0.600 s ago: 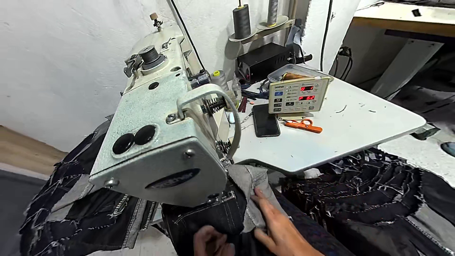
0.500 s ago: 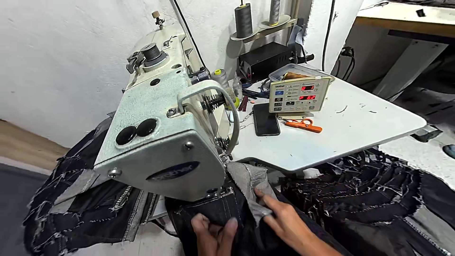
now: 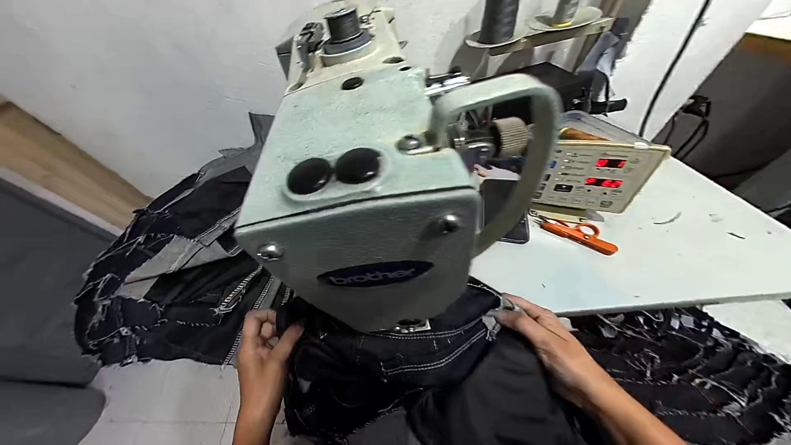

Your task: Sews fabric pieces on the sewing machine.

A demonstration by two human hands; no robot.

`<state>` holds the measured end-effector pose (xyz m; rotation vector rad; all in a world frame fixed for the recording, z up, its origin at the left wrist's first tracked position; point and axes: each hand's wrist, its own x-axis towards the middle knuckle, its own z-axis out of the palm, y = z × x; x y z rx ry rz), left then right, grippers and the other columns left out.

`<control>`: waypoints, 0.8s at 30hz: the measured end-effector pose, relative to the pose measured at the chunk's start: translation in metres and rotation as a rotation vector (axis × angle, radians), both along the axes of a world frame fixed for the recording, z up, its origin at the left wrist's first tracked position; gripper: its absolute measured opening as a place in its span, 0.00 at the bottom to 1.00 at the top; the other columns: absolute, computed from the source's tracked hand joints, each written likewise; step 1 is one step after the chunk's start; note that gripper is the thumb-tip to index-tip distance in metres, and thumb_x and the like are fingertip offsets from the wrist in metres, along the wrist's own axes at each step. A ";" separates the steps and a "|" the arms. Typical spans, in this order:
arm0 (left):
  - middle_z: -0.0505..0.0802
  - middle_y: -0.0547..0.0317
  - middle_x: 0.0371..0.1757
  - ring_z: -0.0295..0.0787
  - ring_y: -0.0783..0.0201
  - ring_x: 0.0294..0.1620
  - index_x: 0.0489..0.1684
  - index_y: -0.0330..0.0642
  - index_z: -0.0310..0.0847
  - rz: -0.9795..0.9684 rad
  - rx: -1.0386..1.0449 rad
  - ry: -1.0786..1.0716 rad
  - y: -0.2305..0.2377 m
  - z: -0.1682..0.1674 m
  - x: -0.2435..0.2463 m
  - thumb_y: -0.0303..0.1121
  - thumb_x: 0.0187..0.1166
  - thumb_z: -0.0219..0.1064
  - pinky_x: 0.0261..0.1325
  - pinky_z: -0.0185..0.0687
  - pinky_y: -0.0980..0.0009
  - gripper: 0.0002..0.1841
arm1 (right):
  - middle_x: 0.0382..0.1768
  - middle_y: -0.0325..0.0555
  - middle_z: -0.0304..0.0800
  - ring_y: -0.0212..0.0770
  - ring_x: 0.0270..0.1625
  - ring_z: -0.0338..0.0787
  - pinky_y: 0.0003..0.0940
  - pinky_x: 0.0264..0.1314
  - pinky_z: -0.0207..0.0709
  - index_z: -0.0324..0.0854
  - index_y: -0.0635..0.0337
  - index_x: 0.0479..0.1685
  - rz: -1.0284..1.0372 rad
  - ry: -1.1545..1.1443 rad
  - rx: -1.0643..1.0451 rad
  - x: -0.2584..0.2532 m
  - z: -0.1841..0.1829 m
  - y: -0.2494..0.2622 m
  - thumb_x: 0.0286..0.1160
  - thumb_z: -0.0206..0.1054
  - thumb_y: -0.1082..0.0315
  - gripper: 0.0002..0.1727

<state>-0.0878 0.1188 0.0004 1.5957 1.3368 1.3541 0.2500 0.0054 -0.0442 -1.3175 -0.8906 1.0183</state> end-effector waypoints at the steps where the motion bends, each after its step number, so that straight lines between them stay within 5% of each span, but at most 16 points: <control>1: 0.89 0.75 0.32 0.88 0.82 0.35 0.47 0.39 0.73 0.005 0.023 0.018 0.006 0.002 0.003 0.25 0.60 0.71 0.41 0.86 0.79 0.17 | 0.34 0.25 0.92 0.21 0.39 0.90 0.23 0.46 0.85 0.88 0.47 0.42 -0.021 -0.017 -0.005 -0.002 0.003 -0.002 0.73 0.56 0.66 0.13; 4: 0.89 0.76 0.32 0.87 0.86 0.34 0.48 0.37 0.76 -0.003 0.062 0.059 0.018 0.011 0.018 0.23 0.60 0.70 0.42 0.86 0.82 0.17 | 0.35 0.22 0.92 0.19 0.39 0.89 0.22 0.46 0.85 0.87 0.46 0.41 -0.088 0.002 -0.070 -0.006 0.009 -0.020 0.73 0.54 0.68 0.14; 8: 0.92 0.70 0.42 0.91 0.78 0.46 0.55 0.37 0.76 -0.133 -0.058 -0.020 0.009 0.018 0.030 0.25 0.61 0.72 0.51 0.90 0.76 0.21 | 0.32 0.27 0.92 0.22 0.35 0.90 0.23 0.39 0.86 0.86 0.48 0.38 -0.223 0.203 -0.261 -0.001 -0.013 -0.030 0.74 0.54 0.67 0.12; 10: 0.93 0.70 0.40 0.92 0.76 0.45 0.52 0.38 0.77 -0.133 -0.097 -0.069 0.005 0.017 0.029 0.24 0.56 0.72 0.50 0.91 0.74 0.21 | 0.31 0.29 0.92 0.23 0.34 0.90 0.23 0.37 0.85 0.86 0.48 0.37 -0.252 0.270 -0.266 0.003 -0.012 -0.028 0.74 0.55 0.67 0.11; 15: 0.84 0.76 0.22 0.83 0.81 0.25 0.44 0.43 0.73 -0.018 -0.084 -0.051 0.032 0.014 0.015 0.20 0.68 0.70 0.33 0.83 0.79 0.13 | 0.30 0.31 0.93 0.24 0.32 0.91 0.24 0.34 0.87 0.87 0.49 0.39 -0.268 0.283 -0.145 -0.014 0.047 -0.010 0.78 0.51 0.67 0.15; 24: 0.85 0.81 0.26 0.85 0.86 0.31 0.44 0.45 0.73 -0.100 -0.088 -0.040 0.024 0.016 0.019 0.22 0.65 0.70 0.40 0.84 0.84 0.14 | 0.32 0.24 0.94 0.19 0.36 0.90 0.20 0.41 0.86 0.86 0.46 0.38 -0.243 0.190 -0.084 -0.006 0.029 -0.027 0.76 0.48 0.70 0.17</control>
